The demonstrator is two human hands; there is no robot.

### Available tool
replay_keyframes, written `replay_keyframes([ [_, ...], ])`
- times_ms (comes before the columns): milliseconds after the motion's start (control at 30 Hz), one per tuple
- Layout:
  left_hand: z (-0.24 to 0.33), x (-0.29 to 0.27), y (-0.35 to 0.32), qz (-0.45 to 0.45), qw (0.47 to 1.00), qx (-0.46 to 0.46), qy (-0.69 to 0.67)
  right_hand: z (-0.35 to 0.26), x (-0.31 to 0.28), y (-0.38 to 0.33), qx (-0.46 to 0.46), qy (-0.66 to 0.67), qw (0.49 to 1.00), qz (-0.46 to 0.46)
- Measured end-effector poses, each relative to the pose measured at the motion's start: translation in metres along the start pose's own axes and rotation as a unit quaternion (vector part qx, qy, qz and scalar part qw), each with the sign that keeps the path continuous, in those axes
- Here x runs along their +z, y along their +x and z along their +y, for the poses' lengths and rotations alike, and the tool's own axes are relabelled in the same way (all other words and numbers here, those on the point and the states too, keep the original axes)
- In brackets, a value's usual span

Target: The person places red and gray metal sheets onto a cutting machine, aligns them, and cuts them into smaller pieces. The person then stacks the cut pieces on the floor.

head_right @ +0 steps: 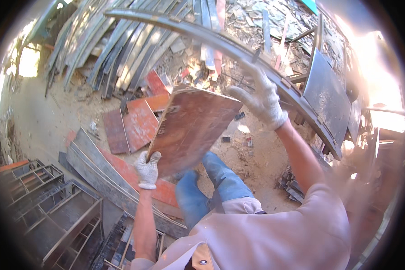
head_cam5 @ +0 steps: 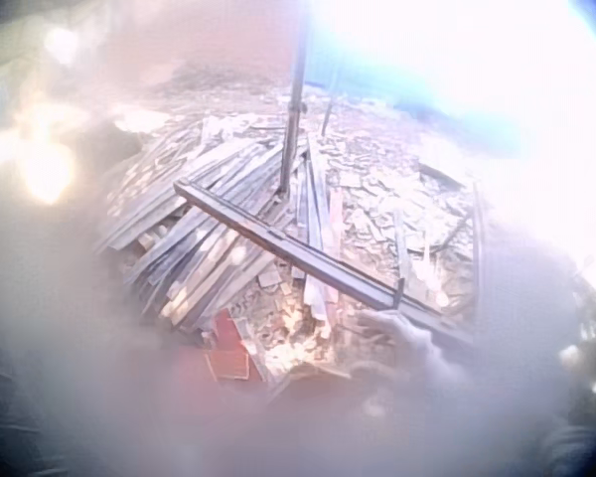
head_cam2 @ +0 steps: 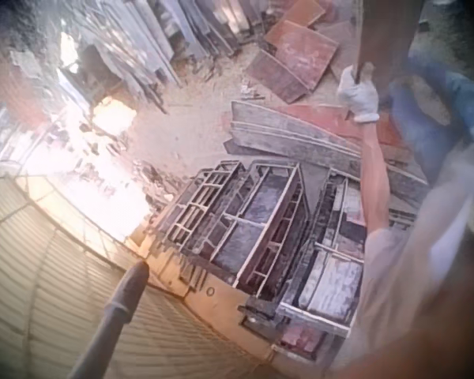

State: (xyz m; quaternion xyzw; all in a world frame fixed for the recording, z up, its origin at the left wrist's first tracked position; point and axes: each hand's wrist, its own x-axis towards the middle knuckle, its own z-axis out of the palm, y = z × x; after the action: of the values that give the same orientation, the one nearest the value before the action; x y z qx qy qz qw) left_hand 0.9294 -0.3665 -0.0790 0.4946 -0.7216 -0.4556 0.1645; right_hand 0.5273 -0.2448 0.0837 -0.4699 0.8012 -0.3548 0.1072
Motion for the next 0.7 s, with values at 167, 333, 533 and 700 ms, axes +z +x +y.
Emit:
replay_keyframes([
  [167,0.049,0.072,-0.017,0.091,0.966,-0.071,-0.230,0.117,-0.016,-0.206,0.378,-0.079,0.922,-0.027],
  [333,0.134,0.119,-0.039,0.008,0.922,-0.168,-0.348,0.087,-0.014,-0.372,0.574,0.380,0.709,0.153],
  [533,0.225,0.213,-0.112,-0.102,0.906,-0.207,-0.354,0.032,-0.027,-0.436,0.384,0.714,0.524,0.263],
  [700,0.305,0.295,-0.195,-0.178,0.888,-0.222,-0.362,0.020,-0.078,-0.445,0.352,0.729,0.450,0.377],
])
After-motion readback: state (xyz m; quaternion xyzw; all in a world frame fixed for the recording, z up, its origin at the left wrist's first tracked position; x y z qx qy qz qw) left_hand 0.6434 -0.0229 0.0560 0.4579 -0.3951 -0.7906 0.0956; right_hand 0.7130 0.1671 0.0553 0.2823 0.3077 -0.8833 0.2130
